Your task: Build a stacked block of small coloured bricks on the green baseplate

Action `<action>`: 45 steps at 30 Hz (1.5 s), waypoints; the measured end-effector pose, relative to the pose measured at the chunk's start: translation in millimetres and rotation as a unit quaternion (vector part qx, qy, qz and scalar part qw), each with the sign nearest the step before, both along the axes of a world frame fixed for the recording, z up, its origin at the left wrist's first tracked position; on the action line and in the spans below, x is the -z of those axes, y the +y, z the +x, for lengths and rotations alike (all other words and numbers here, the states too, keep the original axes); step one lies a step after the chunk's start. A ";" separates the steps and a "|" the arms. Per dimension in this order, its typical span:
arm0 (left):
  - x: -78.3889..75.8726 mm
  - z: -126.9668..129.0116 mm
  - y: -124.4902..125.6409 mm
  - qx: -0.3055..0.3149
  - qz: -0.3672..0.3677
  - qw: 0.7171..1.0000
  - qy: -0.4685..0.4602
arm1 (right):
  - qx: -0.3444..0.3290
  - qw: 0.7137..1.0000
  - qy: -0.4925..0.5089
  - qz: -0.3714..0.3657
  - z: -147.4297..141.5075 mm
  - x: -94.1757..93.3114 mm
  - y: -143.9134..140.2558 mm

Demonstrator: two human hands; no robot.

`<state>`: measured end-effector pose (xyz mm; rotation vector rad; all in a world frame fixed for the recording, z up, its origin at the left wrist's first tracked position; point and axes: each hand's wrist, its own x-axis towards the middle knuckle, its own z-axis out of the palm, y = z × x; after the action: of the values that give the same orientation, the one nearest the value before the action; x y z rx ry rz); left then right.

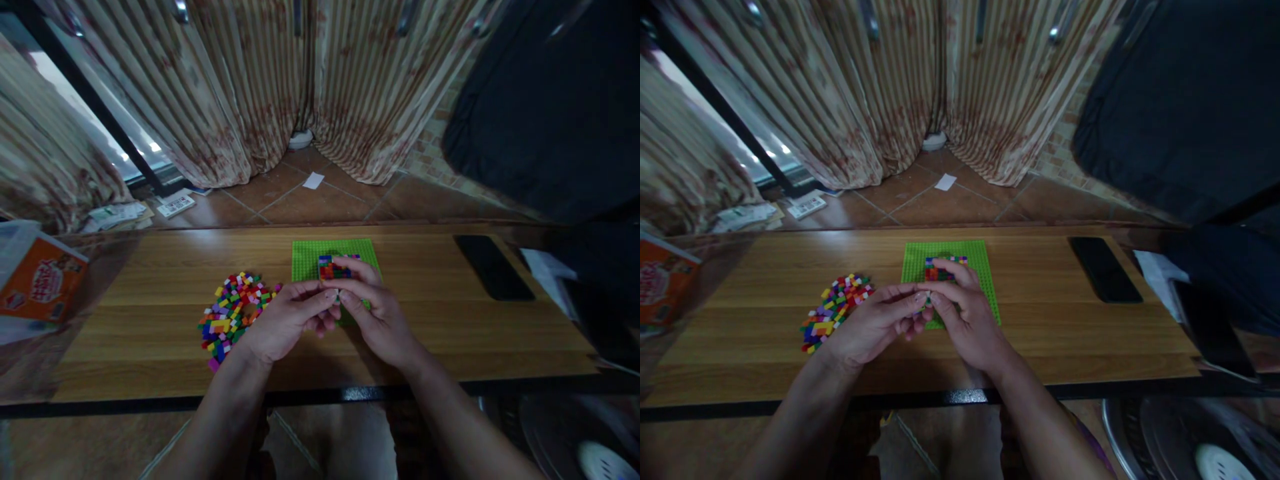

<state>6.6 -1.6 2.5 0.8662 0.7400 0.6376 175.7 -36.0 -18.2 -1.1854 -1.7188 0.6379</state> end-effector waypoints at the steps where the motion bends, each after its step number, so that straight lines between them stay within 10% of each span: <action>1: -0.4 0.0 -0.3 0.002 -0.001 1.000 -0.002 | -0.003 1.000 0.012 -0.003 0.0 -0.8 -0.1; 11: 0.0 -0.8 2.9 -0.061 -0.011 0.998 0.005 | 0.041 0.994 0.098 -0.015 2.9 -0.9 1.7; 19: 2.2 -9.2 12.5 -0.202 -0.005 0.978 0.055 | 0.173 0.983 -0.050 0.021 10.9 18.4 9.8; 45: 0.9 -9.0 10.5 -0.191 0.025 0.979 0.071 | 0.187 0.978 -0.079 0.040 6.8 26.8 12.9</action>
<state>-2.4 9.0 1.6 0.8281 1.0355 0.9449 182.4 -23.1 -45.0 -1.4852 -1.5732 0.2499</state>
